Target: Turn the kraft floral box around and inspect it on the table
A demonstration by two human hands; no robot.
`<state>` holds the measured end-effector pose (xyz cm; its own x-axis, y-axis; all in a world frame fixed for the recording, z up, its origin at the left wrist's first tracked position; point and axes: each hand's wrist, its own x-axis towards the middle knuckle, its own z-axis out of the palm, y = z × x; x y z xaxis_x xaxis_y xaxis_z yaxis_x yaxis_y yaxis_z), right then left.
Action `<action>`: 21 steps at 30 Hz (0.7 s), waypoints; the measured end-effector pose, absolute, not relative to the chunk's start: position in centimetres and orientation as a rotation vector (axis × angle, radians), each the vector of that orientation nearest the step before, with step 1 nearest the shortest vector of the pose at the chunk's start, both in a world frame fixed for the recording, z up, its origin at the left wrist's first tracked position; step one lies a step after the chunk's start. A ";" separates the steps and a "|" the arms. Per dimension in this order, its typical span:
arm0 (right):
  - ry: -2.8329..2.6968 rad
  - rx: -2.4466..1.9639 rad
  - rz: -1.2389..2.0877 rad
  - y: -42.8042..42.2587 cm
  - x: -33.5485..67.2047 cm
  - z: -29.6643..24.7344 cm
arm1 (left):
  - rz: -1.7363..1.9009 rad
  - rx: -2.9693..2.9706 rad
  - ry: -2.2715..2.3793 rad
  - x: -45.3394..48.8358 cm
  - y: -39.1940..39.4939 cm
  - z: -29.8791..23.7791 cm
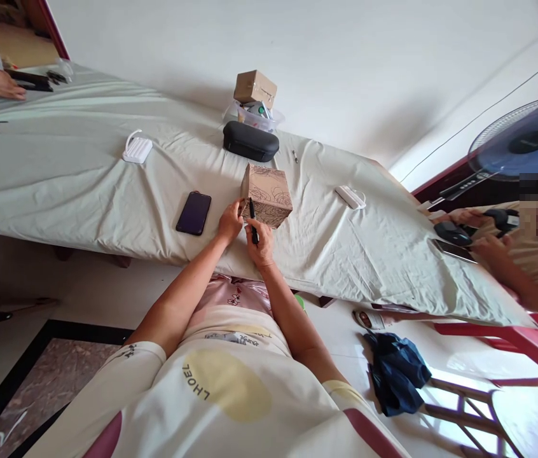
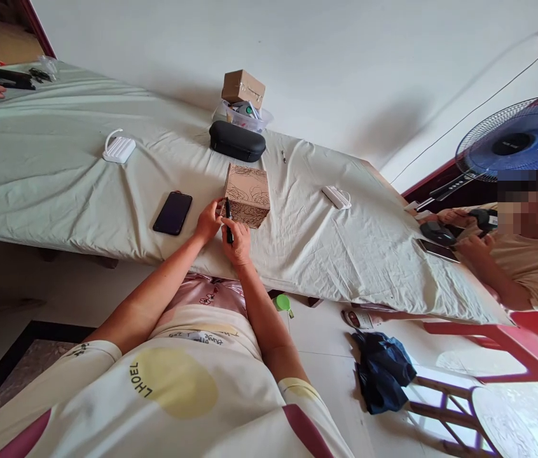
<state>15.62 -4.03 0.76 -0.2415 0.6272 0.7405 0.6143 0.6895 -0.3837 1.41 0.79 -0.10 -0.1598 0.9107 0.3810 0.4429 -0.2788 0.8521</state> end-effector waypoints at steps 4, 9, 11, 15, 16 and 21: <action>-1.819 -0.942 0.001 -4.8 16.5 0.9 | 1.443 1.689 1.539 1.4 0.9 -0.2; -1.523 -1.021 -0.036 -3.3 20.2 2.7 | 1.406 1.687 1.590 1.5 0.8 0.0; -1.450 -1.131 -0.064 -1.6 22.2 3.5 | 1.387 1.674 1.600 1.5 0.7 0.1; -1.462 -1.578 0.040 1.3 25.4 4.1 | 1.389 1.643 1.633 1.2 0.3 0.1; -1.492 -1.714 0.075 1.6 25.9 4.0 | 1.385 1.634 1.643 1.1 0.3 0.0; -1.618 -2.099 0.094 1.2 25.8 3.3 | 1.356 1.628 1.655 0.4 0.1 -0.4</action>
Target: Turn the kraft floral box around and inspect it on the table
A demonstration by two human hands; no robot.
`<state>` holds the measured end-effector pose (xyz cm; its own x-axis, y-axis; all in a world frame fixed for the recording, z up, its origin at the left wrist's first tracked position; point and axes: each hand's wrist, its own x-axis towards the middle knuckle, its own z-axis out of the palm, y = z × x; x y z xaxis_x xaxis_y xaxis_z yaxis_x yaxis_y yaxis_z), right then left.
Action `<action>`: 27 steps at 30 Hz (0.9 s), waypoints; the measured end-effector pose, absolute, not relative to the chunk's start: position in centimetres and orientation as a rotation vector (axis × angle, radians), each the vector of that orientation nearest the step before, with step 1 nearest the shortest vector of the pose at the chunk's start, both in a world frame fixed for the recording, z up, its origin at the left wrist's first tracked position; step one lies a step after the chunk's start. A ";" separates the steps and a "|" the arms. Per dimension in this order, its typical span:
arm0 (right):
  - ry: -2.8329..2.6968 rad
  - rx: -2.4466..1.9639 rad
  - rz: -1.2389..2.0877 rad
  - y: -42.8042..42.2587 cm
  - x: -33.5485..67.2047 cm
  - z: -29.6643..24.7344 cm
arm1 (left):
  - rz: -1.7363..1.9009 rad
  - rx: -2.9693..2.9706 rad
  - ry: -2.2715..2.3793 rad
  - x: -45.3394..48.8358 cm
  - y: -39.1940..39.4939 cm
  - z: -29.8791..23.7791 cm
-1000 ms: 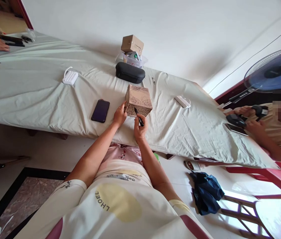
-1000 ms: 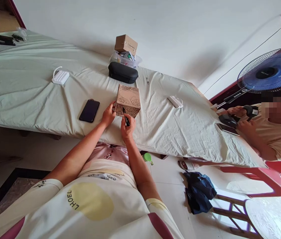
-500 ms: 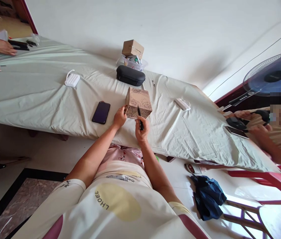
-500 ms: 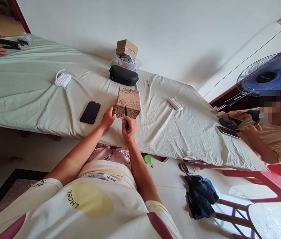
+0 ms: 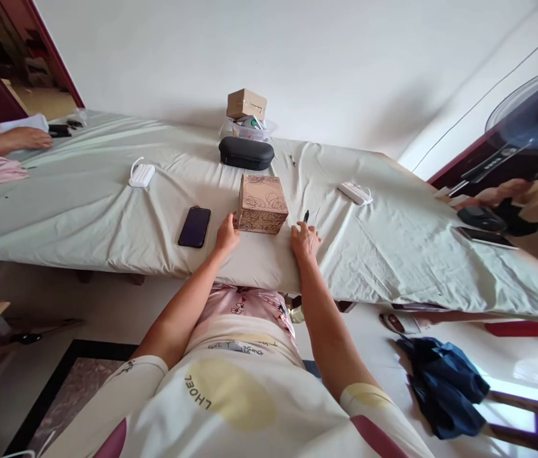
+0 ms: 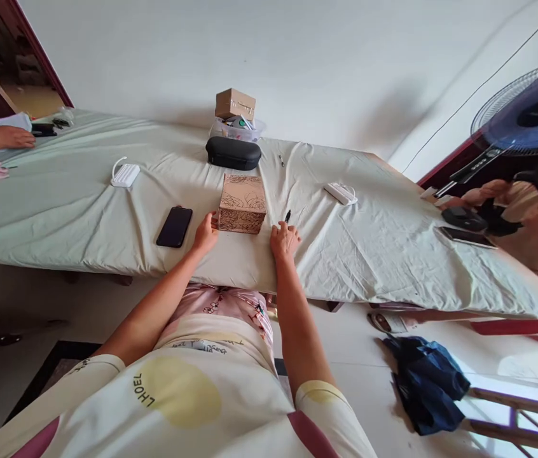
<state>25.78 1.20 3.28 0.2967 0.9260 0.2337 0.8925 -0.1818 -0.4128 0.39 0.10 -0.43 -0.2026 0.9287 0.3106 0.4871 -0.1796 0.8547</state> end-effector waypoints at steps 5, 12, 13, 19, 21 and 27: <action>-1.716 -2.150 0.077 0.3 24.9 4.2 | 1.342 1.624 1.637 -0.4 -0.5 -0.8; -1.697 -2.072 0.094 0.8 25.1 3.9 | 1.340 1.562 1.544 -1.6 -3.8 -0.8; -1.687 -2.045 0.099 1.0 25.2 3.6 | 1.341 1.540 1.532 -1.9 -4.3 -0.6; -1.568 -1.941 0.100 2.2 25.7 2.2 | 1.391 1.436 1.800 -5.9 -6.6 2.4; -1.501 -1.922 0.083 2.3 25.7 2.0 | 1.387 1.465 2.067 -7.8 -7.2 3.7; -1.352 -1.883 0.069 2.5 25.9 1.8 | 0.857 1.502 2.687 -10.5 -8.8 5.0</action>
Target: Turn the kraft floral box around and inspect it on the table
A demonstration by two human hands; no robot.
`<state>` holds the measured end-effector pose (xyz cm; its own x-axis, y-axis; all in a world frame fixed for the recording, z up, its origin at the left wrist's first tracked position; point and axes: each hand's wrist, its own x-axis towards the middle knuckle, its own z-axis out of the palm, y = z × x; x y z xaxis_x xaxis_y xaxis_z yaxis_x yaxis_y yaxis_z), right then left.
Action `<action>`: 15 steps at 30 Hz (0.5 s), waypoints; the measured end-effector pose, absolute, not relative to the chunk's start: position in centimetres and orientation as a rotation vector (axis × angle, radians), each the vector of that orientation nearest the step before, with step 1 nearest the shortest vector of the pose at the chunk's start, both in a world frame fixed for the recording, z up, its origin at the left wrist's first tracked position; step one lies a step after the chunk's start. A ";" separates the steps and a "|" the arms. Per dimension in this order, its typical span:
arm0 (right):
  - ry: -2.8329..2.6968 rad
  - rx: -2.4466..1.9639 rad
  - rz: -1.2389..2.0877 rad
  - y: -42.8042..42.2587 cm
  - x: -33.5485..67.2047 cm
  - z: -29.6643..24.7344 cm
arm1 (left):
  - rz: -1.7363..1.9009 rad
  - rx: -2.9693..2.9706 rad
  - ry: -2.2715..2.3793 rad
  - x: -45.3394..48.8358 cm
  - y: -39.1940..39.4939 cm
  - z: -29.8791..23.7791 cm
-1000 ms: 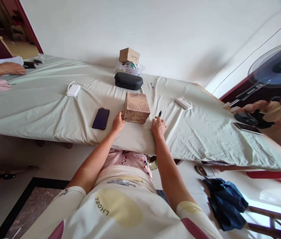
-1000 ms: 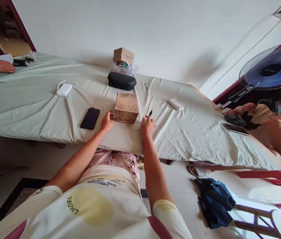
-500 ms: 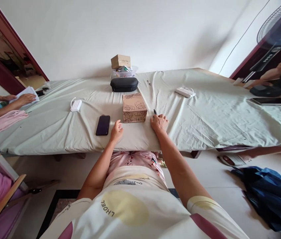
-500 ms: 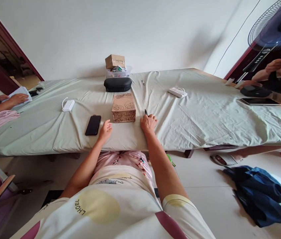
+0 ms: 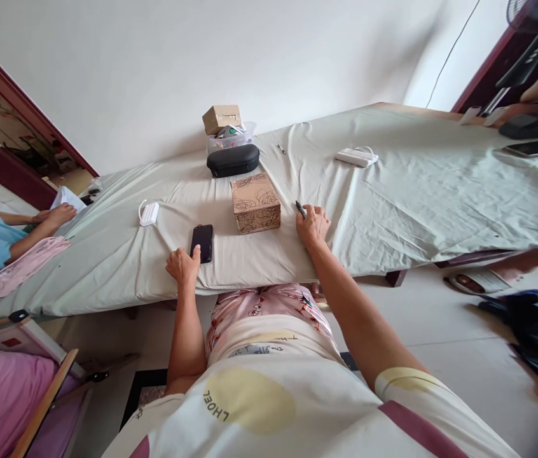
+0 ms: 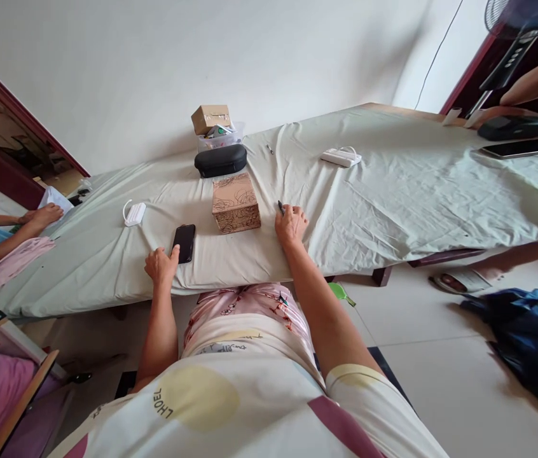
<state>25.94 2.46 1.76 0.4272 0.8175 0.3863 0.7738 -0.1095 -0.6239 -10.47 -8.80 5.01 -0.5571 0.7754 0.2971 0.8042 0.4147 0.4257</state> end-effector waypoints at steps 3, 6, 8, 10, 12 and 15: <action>-1.321 -1.848 0.060 2.6 26.1 1.5 | -0.623 -1.548 -2.611 -9.6 -8.8 4.6; -1.295 -1.777 0.023 2.7 26.3 1.2 | -0.539 -1.573 -2.624 -8.6 -8.5 4.1; -1.279 -1.728 0.007 2.7 26.4 1.0 | -0.525 -1.557 -2.639 -8.3 -8.3 4.0; -1.258 -1.676 0.001 2.7 26.6 1.1 | -0.531 -1.558 -2.642 -8.2 -8.3 4.1; -1.236 -1.604 -0.010 2.8 26.9 1.2 | -0.542 -1.565 -2.637 -8.1 -8.5 4.3; -1.219 -1.473 -0.036 2.7 27.2 1.4 | -0.562 -1.551 -2.662 -7.9 -8.8 4.8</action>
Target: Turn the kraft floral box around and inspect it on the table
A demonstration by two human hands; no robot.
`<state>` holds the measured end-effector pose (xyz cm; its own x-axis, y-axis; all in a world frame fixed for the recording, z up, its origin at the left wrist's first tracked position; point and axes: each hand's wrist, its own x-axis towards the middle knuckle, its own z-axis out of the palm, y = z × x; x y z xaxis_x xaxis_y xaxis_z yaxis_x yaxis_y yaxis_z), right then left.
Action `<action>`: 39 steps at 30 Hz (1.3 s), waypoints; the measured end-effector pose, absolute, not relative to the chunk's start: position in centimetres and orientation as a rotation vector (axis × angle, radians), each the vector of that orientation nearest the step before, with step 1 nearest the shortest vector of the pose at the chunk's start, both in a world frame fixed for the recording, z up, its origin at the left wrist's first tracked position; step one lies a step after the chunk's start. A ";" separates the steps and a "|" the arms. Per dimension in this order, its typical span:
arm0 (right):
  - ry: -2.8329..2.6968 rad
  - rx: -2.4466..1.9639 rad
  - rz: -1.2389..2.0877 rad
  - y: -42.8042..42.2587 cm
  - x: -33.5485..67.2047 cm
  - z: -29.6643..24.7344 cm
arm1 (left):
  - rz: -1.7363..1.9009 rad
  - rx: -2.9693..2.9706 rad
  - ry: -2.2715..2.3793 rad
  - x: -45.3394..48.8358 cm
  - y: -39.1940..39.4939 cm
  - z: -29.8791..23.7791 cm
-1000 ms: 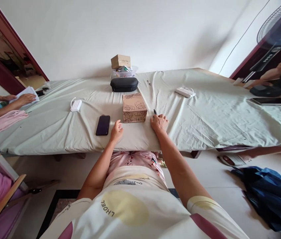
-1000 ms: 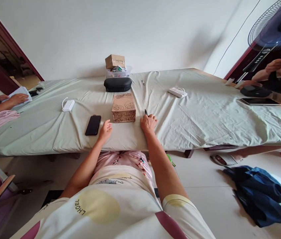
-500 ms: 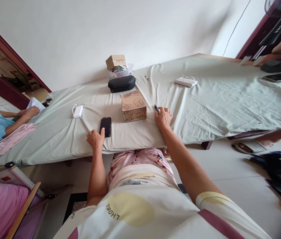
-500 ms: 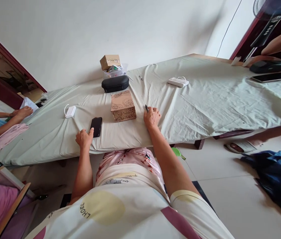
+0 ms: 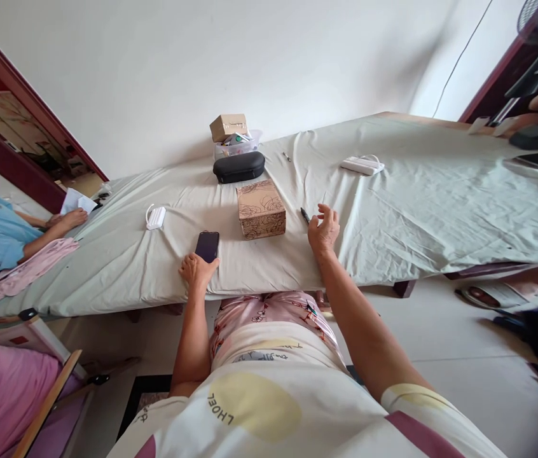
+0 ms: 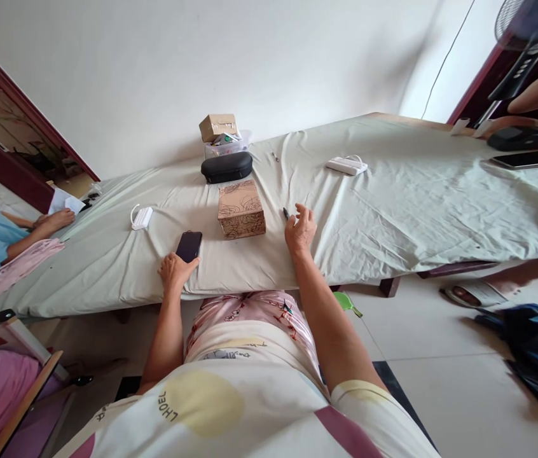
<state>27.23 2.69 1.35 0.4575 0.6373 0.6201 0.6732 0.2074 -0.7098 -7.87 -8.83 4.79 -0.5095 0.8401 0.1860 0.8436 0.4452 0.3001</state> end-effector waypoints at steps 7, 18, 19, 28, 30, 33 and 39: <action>-1.148 -1.363 -0.013 2.3 27.2 1.4 | -1.011 -1.642 -2.816 -8.9 -8.9 5.3; -1.128 -1.335 0.096 2.5 27.3 1.3 | -2.854 -1.327 -2.669 -11.4 -8.6 3.3; -1.122 -1.332 0.100 2.5 27.3 1.3 | -2.929 -1.303 -2.630 -11.4 -8.6 3.3; -1.121 -1.292 0.124 2.5 27.3 1.4 | -3.205 -1.241 -2.584 -10.8 -9.1 2.8; -1.111 -1.297 0.135 2.5 27.3 1.4 | -3.232 -1.311 -2.533 -10.6 -9.2 2.7; -1.094 -1.305 0.160 2.5 27.2 1.4 | -3.198 -1.436 -2.470 -10.3 -9.3 2.4; -1.058 -1.258 0.253 1.6 26.9 1.5 | -3.144 -1.626 -2.283 -9.5 -9.8 1.7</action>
<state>26.87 1.56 1.54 0.5329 0.6767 0.5080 0.3741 0.3501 -0.8588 -9.51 -9.78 1.68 -0.2593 0.9645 -0.0493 -0.3455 -0.0449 0.9374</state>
